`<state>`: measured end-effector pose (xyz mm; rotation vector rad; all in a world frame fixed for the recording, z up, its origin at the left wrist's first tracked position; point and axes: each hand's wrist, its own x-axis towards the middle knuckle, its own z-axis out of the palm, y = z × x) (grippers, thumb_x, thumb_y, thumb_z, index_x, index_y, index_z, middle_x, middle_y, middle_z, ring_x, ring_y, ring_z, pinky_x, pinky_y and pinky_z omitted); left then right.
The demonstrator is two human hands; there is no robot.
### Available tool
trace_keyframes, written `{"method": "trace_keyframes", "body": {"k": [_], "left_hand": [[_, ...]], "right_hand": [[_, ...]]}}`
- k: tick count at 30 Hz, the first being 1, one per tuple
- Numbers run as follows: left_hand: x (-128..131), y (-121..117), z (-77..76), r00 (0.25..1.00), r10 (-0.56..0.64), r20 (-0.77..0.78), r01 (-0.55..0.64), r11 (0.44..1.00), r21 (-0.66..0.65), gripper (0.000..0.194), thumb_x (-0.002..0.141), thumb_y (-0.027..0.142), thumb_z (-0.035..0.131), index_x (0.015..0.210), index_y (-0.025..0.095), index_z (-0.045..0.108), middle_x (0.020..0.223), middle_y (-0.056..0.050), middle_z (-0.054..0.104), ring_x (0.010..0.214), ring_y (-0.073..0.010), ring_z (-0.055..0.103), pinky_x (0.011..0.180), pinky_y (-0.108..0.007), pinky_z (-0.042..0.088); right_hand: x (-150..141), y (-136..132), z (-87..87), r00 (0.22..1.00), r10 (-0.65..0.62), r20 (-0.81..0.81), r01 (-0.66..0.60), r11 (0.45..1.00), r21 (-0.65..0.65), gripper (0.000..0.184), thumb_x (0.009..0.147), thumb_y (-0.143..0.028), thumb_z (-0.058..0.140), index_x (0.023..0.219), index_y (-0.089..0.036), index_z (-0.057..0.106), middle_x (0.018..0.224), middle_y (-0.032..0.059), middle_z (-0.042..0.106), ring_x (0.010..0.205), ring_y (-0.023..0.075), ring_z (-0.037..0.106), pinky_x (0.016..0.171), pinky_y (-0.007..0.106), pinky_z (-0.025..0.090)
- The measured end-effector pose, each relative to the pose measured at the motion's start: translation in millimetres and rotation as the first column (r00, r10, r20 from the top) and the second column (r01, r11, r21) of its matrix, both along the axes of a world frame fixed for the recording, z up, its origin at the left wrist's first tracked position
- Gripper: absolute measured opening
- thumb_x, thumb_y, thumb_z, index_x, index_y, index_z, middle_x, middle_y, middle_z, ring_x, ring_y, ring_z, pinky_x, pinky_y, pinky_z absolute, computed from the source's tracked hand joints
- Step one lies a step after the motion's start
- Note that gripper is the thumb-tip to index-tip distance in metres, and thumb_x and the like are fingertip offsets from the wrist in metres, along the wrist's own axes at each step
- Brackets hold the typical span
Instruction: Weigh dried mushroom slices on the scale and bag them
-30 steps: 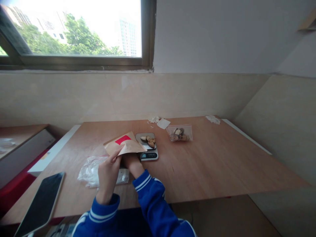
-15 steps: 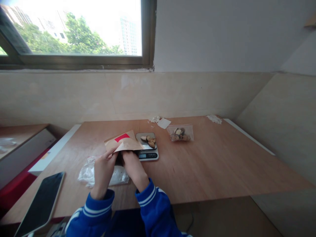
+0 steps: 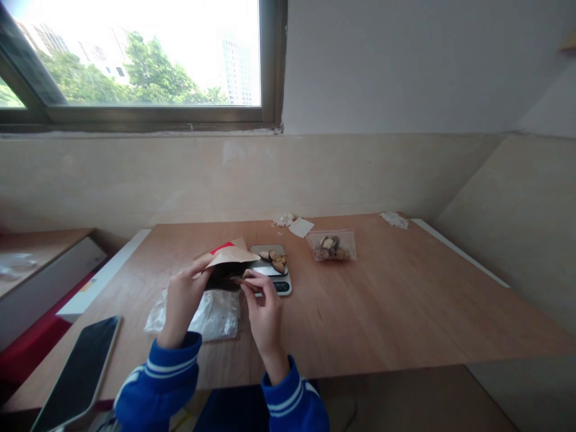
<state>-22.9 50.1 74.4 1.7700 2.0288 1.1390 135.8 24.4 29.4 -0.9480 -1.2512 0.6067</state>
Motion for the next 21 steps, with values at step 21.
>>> {"method": "trace_keyframes", "body": {"k": [21], "left_hand": [[-20, 4, 5.7, 0.998, 0.064, -0.018, -0.062, 0.994, 0.090, 0.027, 0.084, 0.031, 0.056, 0.103, 0.023, 0.075, 0.095, -0.005, 0.075, 0.089, -0.0235, 0.070, 0.069, -0.026, 0.050]], "right_hand": [[41, 101, -54.7, 0.976, -0.202, 0.086, 0.208, 0.975, -0.074, 0.024, 0.081, -0.039, 0.059, 0.086, -0.016, 0.063, 0.100, 0.0119, 0.063, 0.094, 0.0216, 0.062, 0.079, 0.034, 0.052]]}}
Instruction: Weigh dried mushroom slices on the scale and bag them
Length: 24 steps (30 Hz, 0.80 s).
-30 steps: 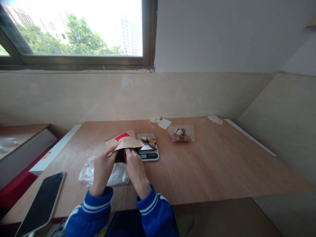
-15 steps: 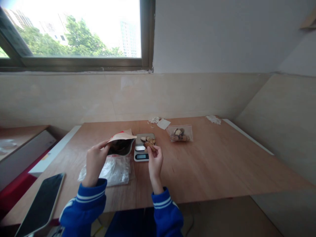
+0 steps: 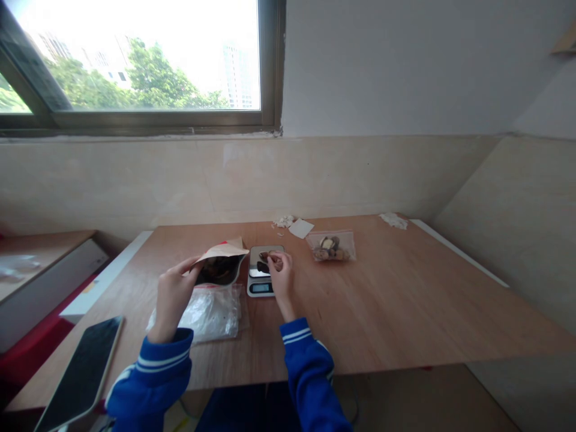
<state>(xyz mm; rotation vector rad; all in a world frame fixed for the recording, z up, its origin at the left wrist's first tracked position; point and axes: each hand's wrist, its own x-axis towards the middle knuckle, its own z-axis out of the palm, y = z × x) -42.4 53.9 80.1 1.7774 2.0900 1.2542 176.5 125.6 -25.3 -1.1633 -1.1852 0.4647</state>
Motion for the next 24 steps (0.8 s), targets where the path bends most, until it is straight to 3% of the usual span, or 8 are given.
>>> {"method": "trace_keyframes", "body": {"k": [3, 8, 13, 17, 21, 24], "left_hand": [[0, 1, -1.2, 1.000, 0.012, -0.008, -0.012, 1.000, -0.011, 0.028, 0.085, 0.034, 0.055, 0.103, 0.024, 0.075, 0.094, -0.006, 0.075, 0.088, -0.0247, 0.070, 0.068, -0.027, 0.050], [-1, 1, -2.4, 1.000, 0.014, -0.014, -0.014, 1.000, -0.017, 0.030, 0.085, 0.035, 0.054, 0.104, 0.023, 0.074, 0.091, -0.007, 0.076, 0.086, -0.0252, 0.070, 0.067, -0.028, 0.050], [-3, 0, -1.5, 1.000, 0.008, 0.004, -0.008, 1.000, -0.007, 0.028, 0.084, 0.032, 0.055, 0.104, 0.024, 0.074, 0.095, -0.006, 0.075, 0.088, -0.0239, 0.070, 0.068, -0.027, 0.050], [-4, -2, -2.3, 1.000, 0.013, -0.015, -0.014, 0.999, -0.040, 0.029, 0.085, 0.034, 0.054, 0.105, 0.025, 0.074, 0.096, -0.006, 0.075, 0.088, -0.0245, 0.070, 0.070, -0.027, 0.050], [-3, -3, -4.0, 0.999, 0.017, -0.046, -0.019, 0.998, -0.051, 0.030, 0.087, 0.036, 0.053, 0.105, 0.025, 0.073, 0.095, -0.007, 0.075, 0.087, -0.0254, 0.070, 0.070, -0.029, 0.049], [-4, -3, -4.3, 0.999, 0.017, -0.041, -0.019, 0.999, -0.042, 0.030, 0.087, 0.037, 0.053, 0.104, 0.025, 0.074, 0.093, -0.007, 0.075, 0.086, -0.0252, 0.070, 0.069, -0.028, 0.049]], "right_hand": [[2, -5, -1.1, 0.995, -0.049, 0.093, 0.046, 0.999, 0.029, 0.022, 0.085, -0.035, 0.055, 0.090, -0.016, 0.066, 0.095, 0.0102, 0.061, 0.088, 0.0208, 0.061, 0.075, 0.033, 0.053], [-2, -7, -4.5, 0.943, 0.046, 0.331, -0.068, 0.996, 0.057, 0.020, 0.090, -0.023, 0.050, 0.096, -0.021, 0.069, 0.095, 0.0076, 0.059, 0.093, 0.0206, 0.060, 0.084, 0.035, 0.051], [-8, -16, -4.4, 0.740, 0.151, 0.655, -0.207, 0.978, 0.008, 0.032, 0.087, -0.007, 0.049, 0.105, -0.022, 0.070, 0.105, 0.0074, 0.062, 0.102, 0.0223, 0.056, 0.091, 0.037, 0.048], [-9, -19, -6.6, 0.617, 0.131, 0.776, -0.159, 0.986, -0.041, 0.042, 0.083, 0.002, 0.047, 0.111, -0.022, 0.068, 0.109, 0.0079, 0.062, 0.103, 0.0229, 0.056, 0.091, 0.037, 0.047], [-10, -12, -6.4, 0.540, 0.118, 0.833, -0.100, 0.992, -0.076, 0.038, 0.087, -0.005, 0.050, 0.117, -0.023, 0.065, 0.109, 0.0088, 0.062, 0.098, 0.0241, 0.056, 0.085, 0.037, 0.048], [-11, -7, -6.5, 0.553, 0.139, 0.821, -0.104, 0.990, -0.097, 0.029, 0.089, -0.021, 0.058, 0.116, -0.024, 0.066, 0.107, 0.0096, 0.062, 0.096, 0.0254, 0.057, 0.085, 0.038, 0.047]]}}
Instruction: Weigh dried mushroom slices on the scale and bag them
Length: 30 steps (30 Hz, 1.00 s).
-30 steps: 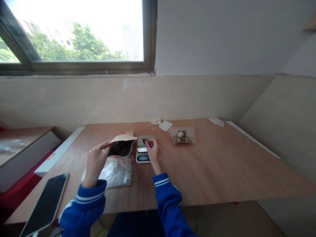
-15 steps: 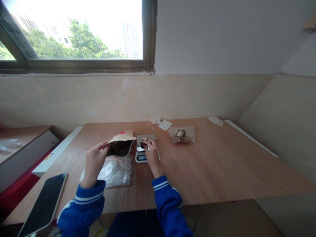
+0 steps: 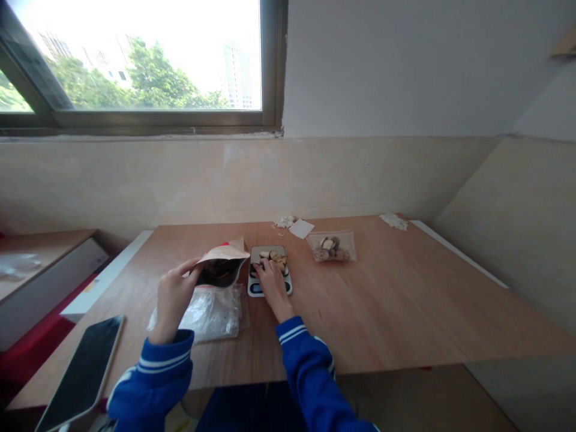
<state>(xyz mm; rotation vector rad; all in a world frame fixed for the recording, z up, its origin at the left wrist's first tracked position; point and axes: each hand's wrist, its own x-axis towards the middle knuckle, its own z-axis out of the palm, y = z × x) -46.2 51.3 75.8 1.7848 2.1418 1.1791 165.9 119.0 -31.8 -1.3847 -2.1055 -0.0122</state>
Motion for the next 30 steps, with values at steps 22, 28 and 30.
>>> {"method": "trace_keyframes", "body": {"k": [22, 28, 30], "left_hand": [[15, -12, -5.2, 0.995, 0.084, 0.052, -0.080, 0.995, -0.064, 0.029, 0.085, 0.039, 0.055, 0.106, 0.029, 0.073, 0.082, -0.005, 0.075, 0.082, -0.0248, 0.069, 0.064, -0.027, 0.044], [23, -20, -15.1, 0.991, 0.067, 0.114, -0.067, 0.998, -0.006, 0.026, 0.083, 0.035, 0.056, 0.095, 0.025, 0.076, 0.082, -0.005, 0.076, 0.079, -0.0232, 0.070, 0.071, -0.028, 0.047], [22, -21, -19.5, 0.988, 0.061, 0.141, -0.065, 0.998, 0.026, 0.027, 0.082, 0.035, 0.055, 0.095, 0.024, 0.076, 0.081, -0.005, 0.076, 0.078, -0.0231, 0.070, 0.072, -0.029, 0.048]], "right_hand": [[-63, -53, 104.2, 0.959, 0.281, 0.045, -0.258, 0.925, -0.280, 0.035, 0.094, -0.014, 0.033, 0.097, -0.013, 0.069, 0.094, 0.0141, 0.072, 0.083, 0.0235, 0.068, 0.073, 0.032, 0.052], [-90, -17, 68.4, 0.966, 0.257, -0.041, -0.256, 0.913, -0.319, 0.032, 0.083, -0.007, 0.049, 0.109, -0.012, 0.066, 0.116, 0.0121, 0.068, 0.105, 0.0249, 0.064, 0.094, 0.033, 0.048], [-105, -7, 58.6, 0.971, 0.231, -0.056, -0.238, 0.927, -0.290, 0.032, 0.083, -0.008, 0.051, 0.113, -0.010, 0.063, 0.122, 0.0123, 0.064, 0.114, 0.0258, 0.058, 0.103, 0.037, 0.042]]}}
